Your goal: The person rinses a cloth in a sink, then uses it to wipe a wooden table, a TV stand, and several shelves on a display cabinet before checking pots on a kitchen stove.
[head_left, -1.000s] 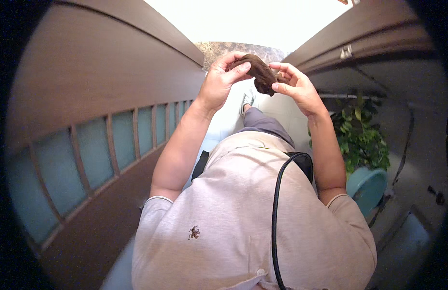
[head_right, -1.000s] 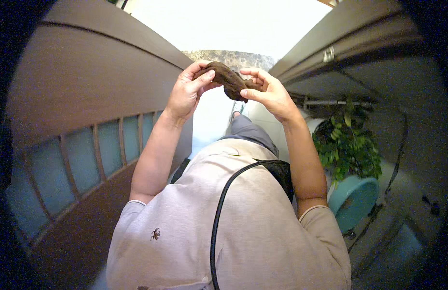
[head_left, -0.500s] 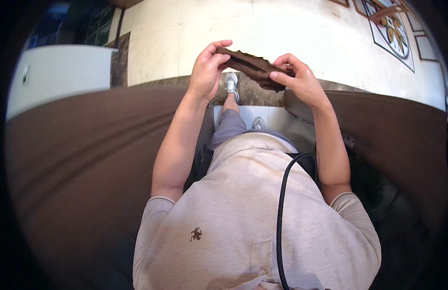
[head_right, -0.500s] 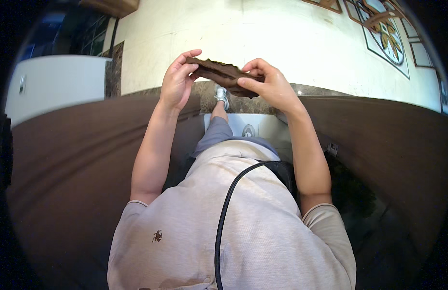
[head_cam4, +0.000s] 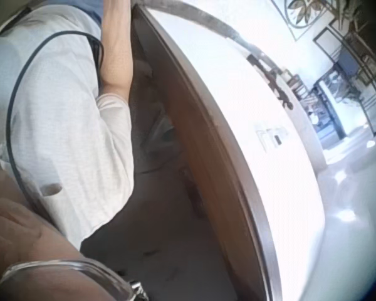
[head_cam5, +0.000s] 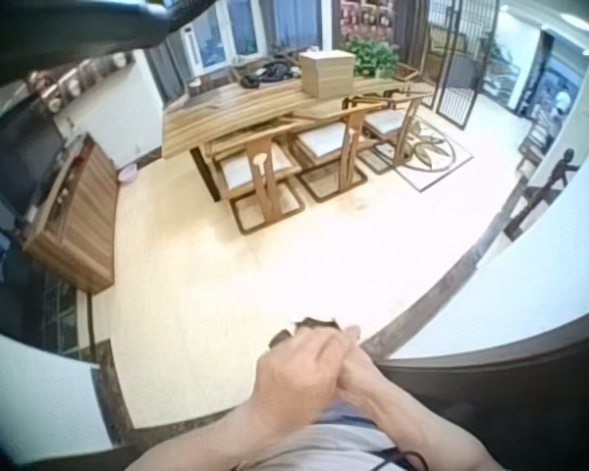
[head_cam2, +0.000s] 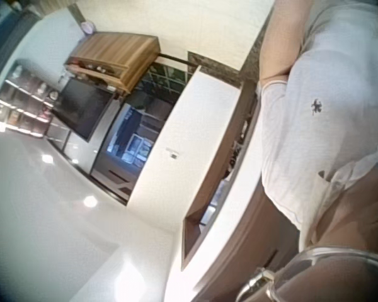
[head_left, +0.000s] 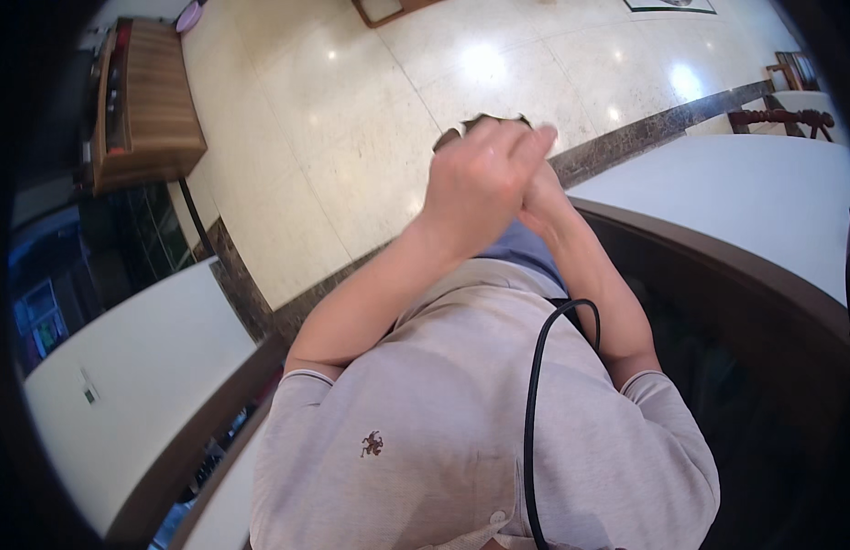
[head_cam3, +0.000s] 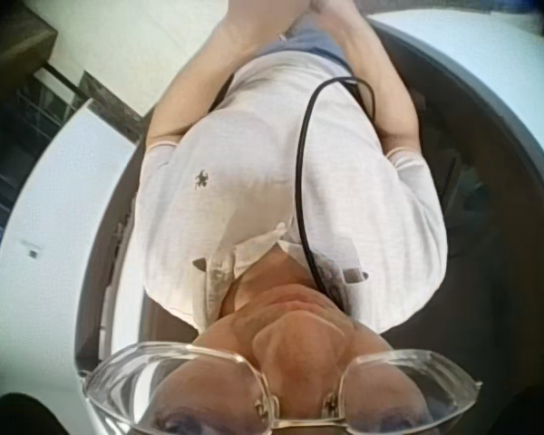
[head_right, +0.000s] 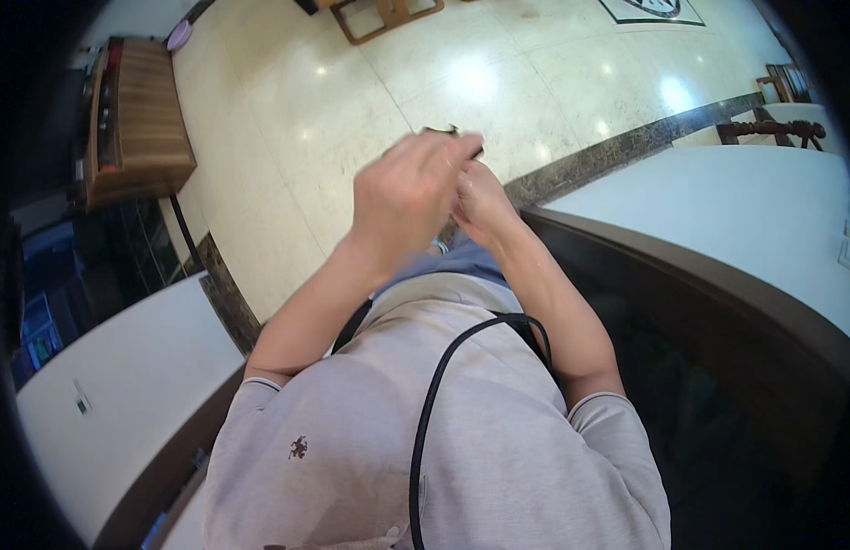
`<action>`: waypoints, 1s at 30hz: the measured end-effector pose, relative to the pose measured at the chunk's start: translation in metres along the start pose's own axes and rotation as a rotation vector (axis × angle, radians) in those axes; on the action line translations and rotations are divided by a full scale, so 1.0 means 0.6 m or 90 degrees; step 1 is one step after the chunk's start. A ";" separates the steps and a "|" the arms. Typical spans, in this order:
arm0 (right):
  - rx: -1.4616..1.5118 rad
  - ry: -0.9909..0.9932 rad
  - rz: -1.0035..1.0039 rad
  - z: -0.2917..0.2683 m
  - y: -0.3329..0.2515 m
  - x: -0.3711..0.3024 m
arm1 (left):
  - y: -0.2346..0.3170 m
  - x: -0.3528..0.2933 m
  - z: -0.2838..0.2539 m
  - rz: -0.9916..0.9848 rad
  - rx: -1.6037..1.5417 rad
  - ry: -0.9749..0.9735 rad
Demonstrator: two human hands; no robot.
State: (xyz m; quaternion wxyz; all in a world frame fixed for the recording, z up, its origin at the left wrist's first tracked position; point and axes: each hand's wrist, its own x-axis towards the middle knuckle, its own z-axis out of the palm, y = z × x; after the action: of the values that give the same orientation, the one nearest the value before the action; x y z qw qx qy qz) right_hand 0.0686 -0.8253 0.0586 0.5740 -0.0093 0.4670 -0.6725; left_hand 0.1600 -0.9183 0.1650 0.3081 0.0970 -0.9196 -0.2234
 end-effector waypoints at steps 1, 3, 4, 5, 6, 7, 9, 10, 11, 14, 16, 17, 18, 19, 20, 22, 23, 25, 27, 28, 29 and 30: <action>0.022 -0.001 -0.041 -0.015 0.006 0.037 | -0.006 0.014 -0.003 0.004 -0.024 -0.039; 0.074 -0.005 -0.125 -0.053 0.011 0.113 | -0.015 0.040 0.001 0.010 -0.065 -0.110; 0.114 -0.018 -0.155 -0.039 0.000 0.134 | -0.020 0.059 -0.002 0.041 -0.095 -0.124; 0.148 -0.032 -0.168 -0.027 -0.022 0.150 | -0.028 0.078 -0.001 0.072 -0.128 -0.142; 0.178 -0.045 -0.180 -0.016 -0.045 0.162 | -0.039 0.099 -0.001 0.103 -0.160 -0.159; 0.203 -0.057 -0.186 -0.009 -0.067 0.171 | -0.054 0.124 -0.006 0.115 -0.211 -0.177; 0.238 -0.081 -0.193 -0.002 -0.120 0.186 | -0.095 0.185 -0.023 0.147 -0.310 -0.220; 0.250 -0.095 -0.194 -0.002 -0.148 0.198 | -0.125 0.223 -0.028 0.180 -0.433 -0.253; 0.256 -0.112 -0.193 -0.006 -0.182 0.202 | -0.156 0.257 -0.025 0.097 -0.650 -0.359; 0.283 -0.164 -0.145 0.011 -0.245 0.252 | -0.259 0.329 0.041 -0.077 -1.366 -0.474; 0.315 -0.173 -0.090 0.029 -0.267 0.295 | -0.288 0.366 0.068 -0.244 -1.478 -0.364; 0.331 -0.182 -0.057 0.040 -0.276 0.321 | -0.307 0.384 0.069 -0.307 -1.462 -0.300; 0.337 -0.195 -0.024 0.050 -0.289 0.340 | -0.337 0.394 0.084 -0.277 -1.469 -0.295; 0.348 -0.217 0.019 0.066 -0.298 0.359 | -0.368 0.395 0.092 -0.253 -1.474 -0.279; 0.353 -0.229 0.058 0.080 -0.310 0.373 | -0.387 0.400 0.090 -0.233 -1.434 -0.257; 0.368 -0.236 0.107 0.095 -0.334 0.406 | -0.405 0.409 0.066 -0.362 -1.349 -0.232; 0.383 -0.247 0.125 0.105 -0.343 0.421 | -0.414 0.416 0.045 -0.419 -1.298 -0.219; 0.400 -0.280 0.135 0.124 -0.360 0.451 | -0.413 0.415 0.009 -0.421 -1.017 -0.167; 0.307 -0.391 0.011 0.157 -0.397 0.486 | -0.460 0.414 -0.048 -0.499 -0.881 -0.121; 0.236 -0.356 0.056 0.166 -0.424 0.513 | -0.485 0.414 -0.066 -0.556 -0.743 -0.075; -0.292 -0.329 -0.143 0.192 -0.443 0.540 | -0.520 0.411 -0.077 -0.613 -0.604 -0.029; -0.094 -0.337 -0.031 0.203 -0.437 0.578 | -0.553 0.415 -0.084 -0.663 -0.463 0.016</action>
State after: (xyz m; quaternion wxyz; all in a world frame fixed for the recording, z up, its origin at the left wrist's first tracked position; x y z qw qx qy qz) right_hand -0.1830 -1.1960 0.1131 0.6576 -0.2376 0.3485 -0.6242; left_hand 0.0071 -1.3070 0.1751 0.1831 0.4234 -0.6137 -0.6407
